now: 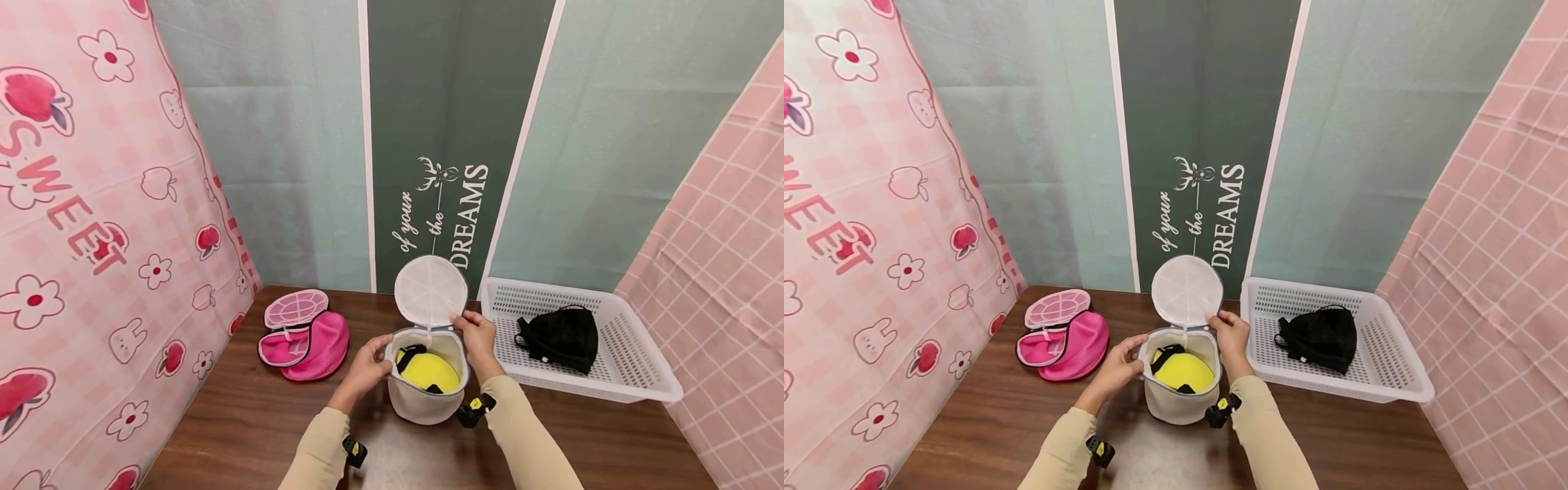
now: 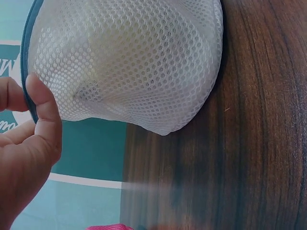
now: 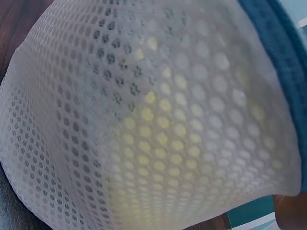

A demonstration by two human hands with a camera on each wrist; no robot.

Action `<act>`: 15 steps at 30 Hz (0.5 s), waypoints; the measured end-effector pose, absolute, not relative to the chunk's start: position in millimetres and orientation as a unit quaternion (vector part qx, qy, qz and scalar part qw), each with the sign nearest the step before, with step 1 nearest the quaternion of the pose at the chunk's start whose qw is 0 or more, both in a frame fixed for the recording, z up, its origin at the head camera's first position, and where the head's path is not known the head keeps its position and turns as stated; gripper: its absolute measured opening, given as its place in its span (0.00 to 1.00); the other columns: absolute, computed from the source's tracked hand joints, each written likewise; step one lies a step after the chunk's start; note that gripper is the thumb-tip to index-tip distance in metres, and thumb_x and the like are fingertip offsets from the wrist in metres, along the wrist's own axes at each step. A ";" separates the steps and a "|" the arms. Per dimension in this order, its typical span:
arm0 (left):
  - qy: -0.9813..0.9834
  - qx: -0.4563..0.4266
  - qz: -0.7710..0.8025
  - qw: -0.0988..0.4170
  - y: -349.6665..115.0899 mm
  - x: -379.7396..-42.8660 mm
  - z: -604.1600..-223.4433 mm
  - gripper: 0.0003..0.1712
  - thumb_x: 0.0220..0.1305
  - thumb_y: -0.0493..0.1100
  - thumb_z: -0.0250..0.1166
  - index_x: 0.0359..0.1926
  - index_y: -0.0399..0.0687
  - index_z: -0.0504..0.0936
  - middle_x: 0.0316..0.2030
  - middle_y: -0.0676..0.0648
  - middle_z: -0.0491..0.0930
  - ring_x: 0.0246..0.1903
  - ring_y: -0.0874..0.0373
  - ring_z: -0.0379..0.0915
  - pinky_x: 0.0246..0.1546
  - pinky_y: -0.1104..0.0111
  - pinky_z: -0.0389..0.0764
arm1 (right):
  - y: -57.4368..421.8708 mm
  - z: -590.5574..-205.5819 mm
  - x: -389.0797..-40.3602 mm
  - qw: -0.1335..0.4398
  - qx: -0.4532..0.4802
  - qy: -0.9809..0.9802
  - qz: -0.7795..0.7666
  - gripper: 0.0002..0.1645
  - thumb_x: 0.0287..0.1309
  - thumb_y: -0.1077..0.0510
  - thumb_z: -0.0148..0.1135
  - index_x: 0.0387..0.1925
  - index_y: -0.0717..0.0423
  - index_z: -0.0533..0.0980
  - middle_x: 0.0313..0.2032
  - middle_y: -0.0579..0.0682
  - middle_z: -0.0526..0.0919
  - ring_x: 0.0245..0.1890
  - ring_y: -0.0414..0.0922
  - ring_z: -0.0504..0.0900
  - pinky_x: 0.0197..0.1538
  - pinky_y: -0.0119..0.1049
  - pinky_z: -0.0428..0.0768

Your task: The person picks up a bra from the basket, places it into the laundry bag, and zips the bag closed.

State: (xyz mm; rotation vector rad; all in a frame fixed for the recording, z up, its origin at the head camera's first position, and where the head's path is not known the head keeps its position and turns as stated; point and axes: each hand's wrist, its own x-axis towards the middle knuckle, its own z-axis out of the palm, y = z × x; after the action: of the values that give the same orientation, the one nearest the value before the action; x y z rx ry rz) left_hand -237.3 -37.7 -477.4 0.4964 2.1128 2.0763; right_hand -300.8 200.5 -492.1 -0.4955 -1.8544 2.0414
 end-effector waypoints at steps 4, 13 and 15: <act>0.698 0.160 0.695 0.065 -37.2 -237.5 -478.1 0.32 0.47 0.22 0.54 0.58 0.20 0.64 0.45 0.26 0.64 0.30 0.56 0.67 0.28 0.56 0.80 | 201.8 -492.5 -299.8 0.162 -0.166 -0.643 0.730 0.15 0.47 0.69 0.67 0.39 0.72 0.75 0.28 0.51 0.76 0.22 0.37 0.79 0.29 0.29 0.78; 0.690 0.159 0.702 0.071 -37.4 -238.6 -479.7 0.34 0.46 0.21 0.53 0.59 0.20 0.62 0.49 0.25 0.63 0.31 0.56 0.70 0.28 0.57 0.80 | 203.1 -493.8 -298.1 0.161 -0.137 -0.650 0.730 0.13 0.47 0.70 0.66 0.35 0.74 0.75 0.25 0.51 0.76 0.23 0.39 0.80 0.30 0.31 0.79; 0.691 0.161 0.701 0.073 -37.2 -239.1 -479.3 0.34 0.46 0.21 0.53 0.60 0.20 0.62 0.50 0.25 0.63 0.30 0.58 0.70 0.27 0.59 0.80 | 203.1 -493.0 -298.6 0.164 -0.136 -0.645 0.734 0.12 0.47 0.71 0.66 0.34 0.74 0.75 0.25 0.51 0.77 0.23 0.39 0.80 0.31 0.32 0.80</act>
State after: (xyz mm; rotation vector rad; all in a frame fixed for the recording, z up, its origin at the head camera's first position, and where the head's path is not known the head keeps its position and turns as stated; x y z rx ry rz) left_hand -239.1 -37.2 -479.3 0.4830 2.0749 2.1070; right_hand -298.6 203.1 -493.0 -0.3887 -1.8388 2.0907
